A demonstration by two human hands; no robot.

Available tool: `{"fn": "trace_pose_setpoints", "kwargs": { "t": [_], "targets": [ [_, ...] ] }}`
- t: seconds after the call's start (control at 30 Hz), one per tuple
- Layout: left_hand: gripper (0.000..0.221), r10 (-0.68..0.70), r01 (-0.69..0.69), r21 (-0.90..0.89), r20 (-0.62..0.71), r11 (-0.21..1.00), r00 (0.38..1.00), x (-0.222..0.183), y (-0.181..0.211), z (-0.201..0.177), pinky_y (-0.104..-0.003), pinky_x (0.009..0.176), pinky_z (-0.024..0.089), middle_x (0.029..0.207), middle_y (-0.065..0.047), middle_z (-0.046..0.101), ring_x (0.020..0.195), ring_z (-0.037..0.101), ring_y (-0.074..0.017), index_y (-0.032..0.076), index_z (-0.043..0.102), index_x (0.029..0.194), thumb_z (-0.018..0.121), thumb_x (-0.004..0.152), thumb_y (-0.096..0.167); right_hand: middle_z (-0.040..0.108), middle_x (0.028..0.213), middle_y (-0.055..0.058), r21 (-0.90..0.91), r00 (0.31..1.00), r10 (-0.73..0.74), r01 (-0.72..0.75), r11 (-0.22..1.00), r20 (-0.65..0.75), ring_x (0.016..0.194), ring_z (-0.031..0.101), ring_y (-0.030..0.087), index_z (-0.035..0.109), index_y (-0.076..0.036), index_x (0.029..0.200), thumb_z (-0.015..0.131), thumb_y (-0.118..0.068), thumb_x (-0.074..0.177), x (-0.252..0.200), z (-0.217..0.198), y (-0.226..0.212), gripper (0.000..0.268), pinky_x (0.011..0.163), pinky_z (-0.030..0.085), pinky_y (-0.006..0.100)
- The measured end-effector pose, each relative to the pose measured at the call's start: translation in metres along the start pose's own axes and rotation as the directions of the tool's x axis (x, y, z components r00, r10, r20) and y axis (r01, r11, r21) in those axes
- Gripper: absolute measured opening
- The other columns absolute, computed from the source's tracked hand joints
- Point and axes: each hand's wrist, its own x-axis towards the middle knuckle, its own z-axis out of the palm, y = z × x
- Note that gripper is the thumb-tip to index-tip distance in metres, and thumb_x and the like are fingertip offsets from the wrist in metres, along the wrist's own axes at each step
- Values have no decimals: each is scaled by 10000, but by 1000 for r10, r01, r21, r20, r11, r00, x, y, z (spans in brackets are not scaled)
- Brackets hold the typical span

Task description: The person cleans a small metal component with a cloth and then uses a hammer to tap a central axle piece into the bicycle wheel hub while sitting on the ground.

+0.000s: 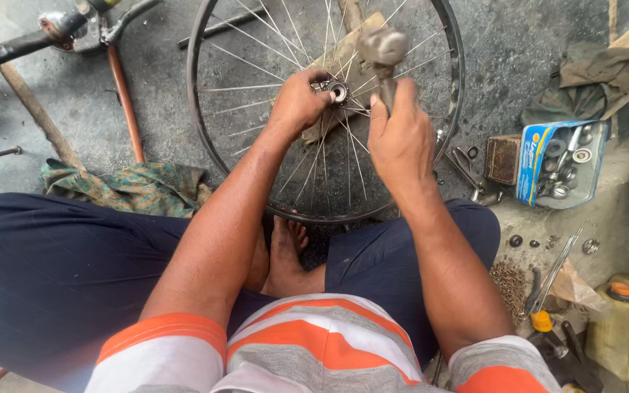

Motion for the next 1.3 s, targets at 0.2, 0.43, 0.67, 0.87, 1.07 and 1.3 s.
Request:
{"fn": "trace_pose_setpoints", "kwargs": {
  "t": [0.2,0.43,0.67,0.87,1.07,1.3],
  "targets": [
    [429,-5,6,-19,47,1000,999,1,1,-2,-395,985,534,1198,-134,743,1126,717,-269,96,710,1230,775,818,193,679,812,266,-214,987,-155,143,966,-39,671,663,476,485,26,1230,599,-236,1036,-9,42,28,346,571,506,560],
    [456,59,-65,59,97,996,994,6,-6,-8,-389,979,552,1187,-157,742,1092,730,-293,99,713,1260,771,819,201,688,837,213,53,993,112,-113,992,27,743,697,426,503,-64,1112,579,-299,1035,-1,56,72,259,658,529,560],
    [609,102,-127,146,166,981,981,-6,20,-23,-399,935,550,1157,-151,734,1035,720,-292,114,681,1267,879,710,258,683,843,203,14,985,-33,36,999,-168,777,673,448,558,-41,1049,649,-268,1031,-8,65,83,245,665,497,556],
    [658,168,-179,333,61,926,984,-16,26,-22,-451,920,534,1126,-123,755,1038,706,-313,205,710,1273,945,664,288,668,783,228,25,995,8,-11,1000,101,716,684,439,498,-24,1164,580,-246,1054,-6,29,35,261,663,500,562],
    [630,110,-141,328,112,934,988,-14,27,-24,-438,926,544,1098,-92,766,1008,726,-274,222,721,1255,939,667,282,683,815,238,-183,980,-194,199,963,45,711,677,465,495,-10,1168,603,-208,1040,-4,39,18,259,622,508,580],
    [599,95,-128,348,112,929,989,-11,28,-21,-431,910,561,1073,-73,778,972,747,-248,218,731,1237,925,675,292,701,818,214,-240,981,-26,72,968,192,707,706,414,511,-18,1169,567,-252,1069,9,29,10,260,631,527,546]
  ]
}}
